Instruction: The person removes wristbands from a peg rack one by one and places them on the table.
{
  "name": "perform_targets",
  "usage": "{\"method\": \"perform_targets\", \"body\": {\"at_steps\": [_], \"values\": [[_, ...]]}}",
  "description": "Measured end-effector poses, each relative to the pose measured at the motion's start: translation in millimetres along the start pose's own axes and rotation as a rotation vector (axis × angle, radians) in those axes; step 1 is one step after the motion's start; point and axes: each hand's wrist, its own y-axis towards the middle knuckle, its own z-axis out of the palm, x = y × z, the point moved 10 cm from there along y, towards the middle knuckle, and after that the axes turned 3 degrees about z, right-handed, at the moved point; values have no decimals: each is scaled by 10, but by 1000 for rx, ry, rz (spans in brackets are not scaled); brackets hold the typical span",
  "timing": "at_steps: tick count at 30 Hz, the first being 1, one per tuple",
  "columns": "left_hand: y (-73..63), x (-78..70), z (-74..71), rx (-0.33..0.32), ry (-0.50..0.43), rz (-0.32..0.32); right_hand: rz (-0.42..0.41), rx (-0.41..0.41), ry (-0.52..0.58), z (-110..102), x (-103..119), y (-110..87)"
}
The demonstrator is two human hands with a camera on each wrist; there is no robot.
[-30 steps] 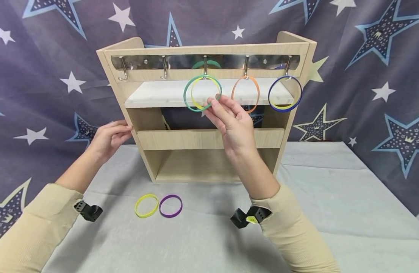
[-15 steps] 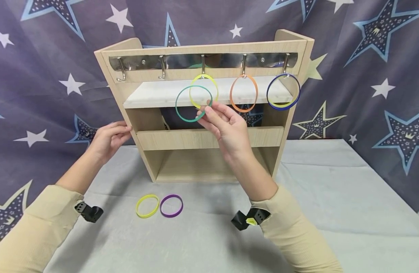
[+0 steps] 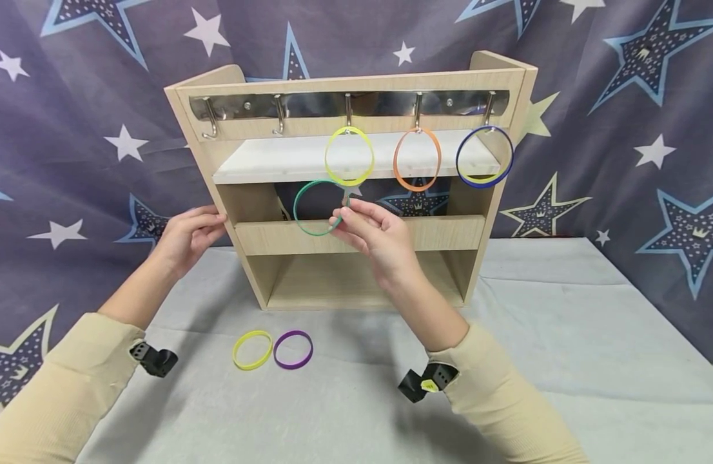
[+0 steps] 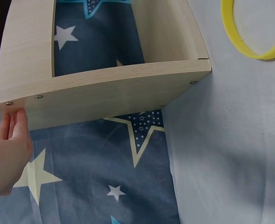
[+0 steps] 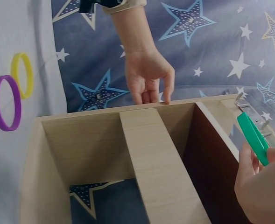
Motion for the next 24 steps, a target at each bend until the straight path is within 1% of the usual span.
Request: {"method": "perform_targets", "body": {"at_steps": [6, 13, 17, 21, 24], "values": [[-5, -21, -1, -6, -21, 6, 38, -12, -42, -15, -103, -9], [-13, 4, 0, -10, -30, -6, 84, 37, -76, -23, -241, -39], [-16, 11, 4, -7, -16, -5, 121, 55, -95, -38, -312, -43], [-14, 10, -1, -9, -11, 3, 158, 73, -106, -33, -363, -49], [-11, -4, -8, -13, -25, 16, 174, 87, -121, -25, -394, -50]]}}
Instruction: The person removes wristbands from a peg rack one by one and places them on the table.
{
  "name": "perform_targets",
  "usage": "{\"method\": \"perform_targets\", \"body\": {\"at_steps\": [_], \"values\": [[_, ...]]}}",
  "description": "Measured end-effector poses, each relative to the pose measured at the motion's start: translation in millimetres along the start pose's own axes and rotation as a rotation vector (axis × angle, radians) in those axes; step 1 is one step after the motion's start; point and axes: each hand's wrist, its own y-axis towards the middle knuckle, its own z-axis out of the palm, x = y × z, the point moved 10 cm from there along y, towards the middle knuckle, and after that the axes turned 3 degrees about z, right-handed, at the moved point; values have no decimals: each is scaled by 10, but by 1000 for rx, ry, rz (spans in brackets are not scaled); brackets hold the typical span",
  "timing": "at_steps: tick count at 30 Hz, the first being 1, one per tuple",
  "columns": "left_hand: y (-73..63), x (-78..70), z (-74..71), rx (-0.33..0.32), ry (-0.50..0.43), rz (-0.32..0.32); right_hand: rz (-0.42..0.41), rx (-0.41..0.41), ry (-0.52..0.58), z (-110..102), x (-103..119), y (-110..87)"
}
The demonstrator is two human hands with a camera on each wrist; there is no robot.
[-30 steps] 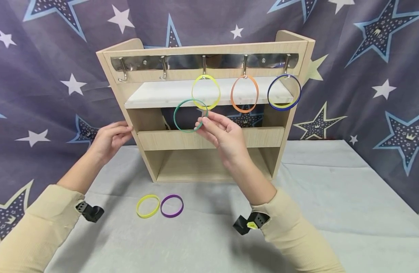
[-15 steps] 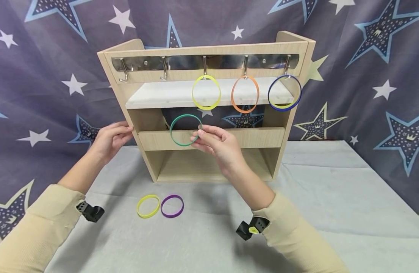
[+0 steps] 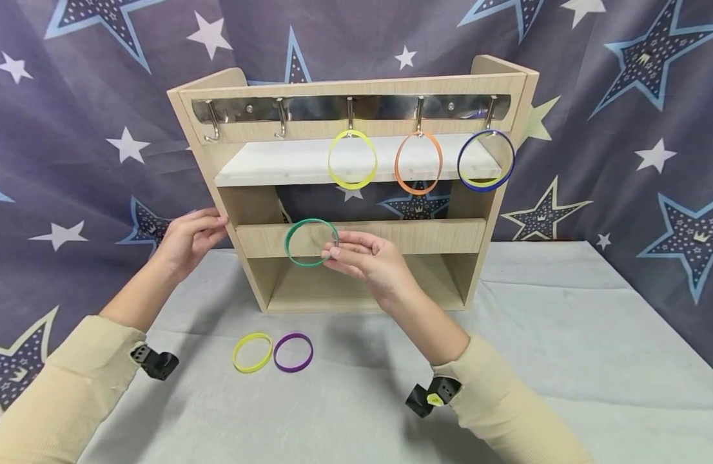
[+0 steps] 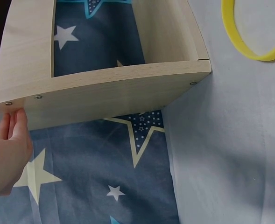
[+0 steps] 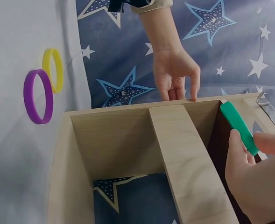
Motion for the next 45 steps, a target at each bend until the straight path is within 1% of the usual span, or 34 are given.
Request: {"method": "perform_targets", "body": {"at_steps": [4, 10, 15, 21, 29, 39, 45], "values": [[3, -18, 1, 0, -15, 11, 26, 12, -19, -6, -67, -4], [7, -7, 4, -2, -23, -3, 66, 34, -43, -42, -194, -18], [8, 4, 1, -5, -21, -13, 88, 32, -74, -106, -304, -24], [2, 0, -7, -6, -29, -1, 107, 27, -134, -184, -414, -39], [0, -3, -5, -1, -34, 4, 132, 31, -139, -242, -572, -86], [-6, -10, -3, -1, -15, 9, 207, 36, -159, -281, -848, -119], [-4, -3, -4, -2, -21, 5, 246, 28, -205, -322, -990, -147]]}}
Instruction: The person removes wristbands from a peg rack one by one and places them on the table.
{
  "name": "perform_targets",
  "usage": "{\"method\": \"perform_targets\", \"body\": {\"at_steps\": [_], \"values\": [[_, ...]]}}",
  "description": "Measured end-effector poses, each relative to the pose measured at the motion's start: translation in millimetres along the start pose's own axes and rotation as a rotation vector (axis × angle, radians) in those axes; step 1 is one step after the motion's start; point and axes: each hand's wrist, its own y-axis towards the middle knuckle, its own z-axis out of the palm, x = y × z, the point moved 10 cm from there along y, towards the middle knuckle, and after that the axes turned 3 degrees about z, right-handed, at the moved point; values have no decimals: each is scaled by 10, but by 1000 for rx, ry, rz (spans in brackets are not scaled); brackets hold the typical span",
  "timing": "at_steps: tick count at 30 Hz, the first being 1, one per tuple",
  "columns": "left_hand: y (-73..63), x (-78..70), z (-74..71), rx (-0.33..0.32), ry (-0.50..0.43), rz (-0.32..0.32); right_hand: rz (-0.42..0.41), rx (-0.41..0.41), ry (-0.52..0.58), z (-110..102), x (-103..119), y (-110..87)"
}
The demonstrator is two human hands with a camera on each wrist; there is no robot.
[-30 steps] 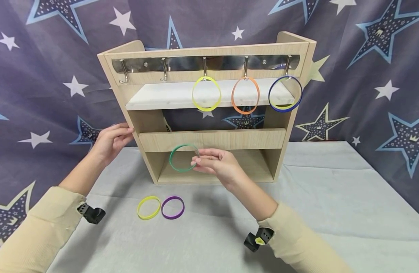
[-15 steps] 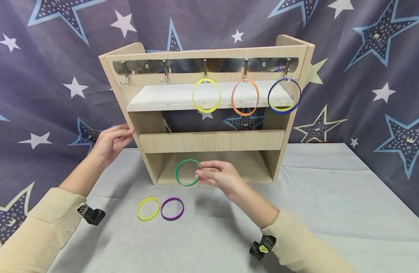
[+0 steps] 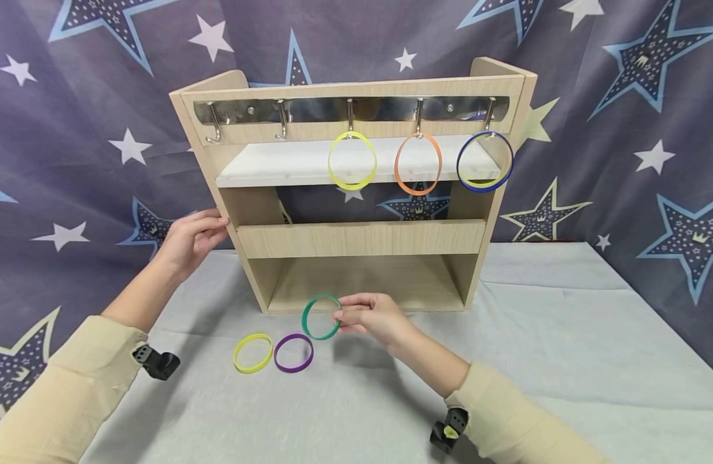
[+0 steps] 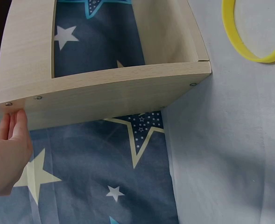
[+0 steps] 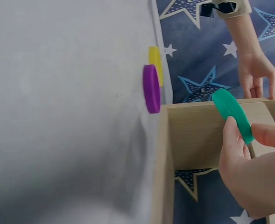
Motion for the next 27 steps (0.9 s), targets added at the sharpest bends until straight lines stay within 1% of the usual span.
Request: {"method": "perform_targets", "body": {"at_steps": [7, 12, 20, 27], "values": [[6, -6, -12, -3, -8, 2, 23, 13, -24, -18, -144, 24], [10, -7, -22, -6, -19, 8, 41, 26, -67, -34, -227, 16], [3, 24, -25, -11, -3, -18, 79, 48, -76, -44, -356, 13], [5, 15, -13, -10, -15, -4, 126, 25, -91, -84, -461, 23]]}}
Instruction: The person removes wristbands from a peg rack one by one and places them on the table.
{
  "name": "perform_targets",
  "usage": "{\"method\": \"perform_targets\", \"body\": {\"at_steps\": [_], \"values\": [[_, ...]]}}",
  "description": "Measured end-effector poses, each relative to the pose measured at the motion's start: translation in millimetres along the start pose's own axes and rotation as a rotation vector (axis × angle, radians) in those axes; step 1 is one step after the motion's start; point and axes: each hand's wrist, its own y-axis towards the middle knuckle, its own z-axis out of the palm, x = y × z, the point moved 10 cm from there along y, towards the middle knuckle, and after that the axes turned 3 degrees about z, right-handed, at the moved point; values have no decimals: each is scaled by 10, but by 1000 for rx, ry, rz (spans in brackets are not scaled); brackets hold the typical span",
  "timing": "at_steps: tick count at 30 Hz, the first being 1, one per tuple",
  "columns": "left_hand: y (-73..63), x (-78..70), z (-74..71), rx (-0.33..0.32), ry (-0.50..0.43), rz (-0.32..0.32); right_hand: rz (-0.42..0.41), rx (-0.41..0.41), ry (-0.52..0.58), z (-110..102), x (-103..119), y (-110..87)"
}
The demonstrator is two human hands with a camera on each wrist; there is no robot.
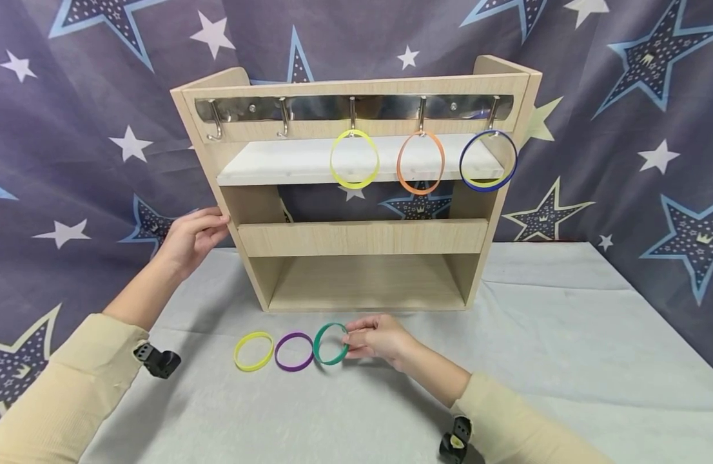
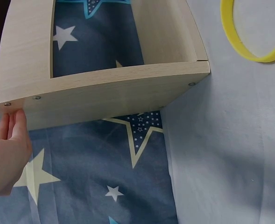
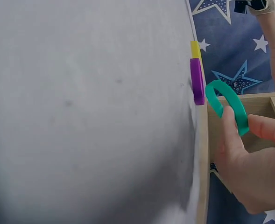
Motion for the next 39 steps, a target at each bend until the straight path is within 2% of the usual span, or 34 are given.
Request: {"method": "perform_targets", "body": {"at_steps": [8, 18, 27, 31, 39], "values": [[1, -1, 6, 2, -5, 3, 28, 11, -3, 9, -108, 49], [2, -2, 13, 9, -21, 17, 34, 16, -63, -21, -138, 77], [15, -52, 35, 18, 20, 14, 10, -33, -229, -80, 5, 48], [36, -75, 47, 18, 18, 23, -3, -29, -271, -81, 54, 36], [2, -8, 1, 2, -7, 8, 5, -33, -447, -138, 98, 2]]}}
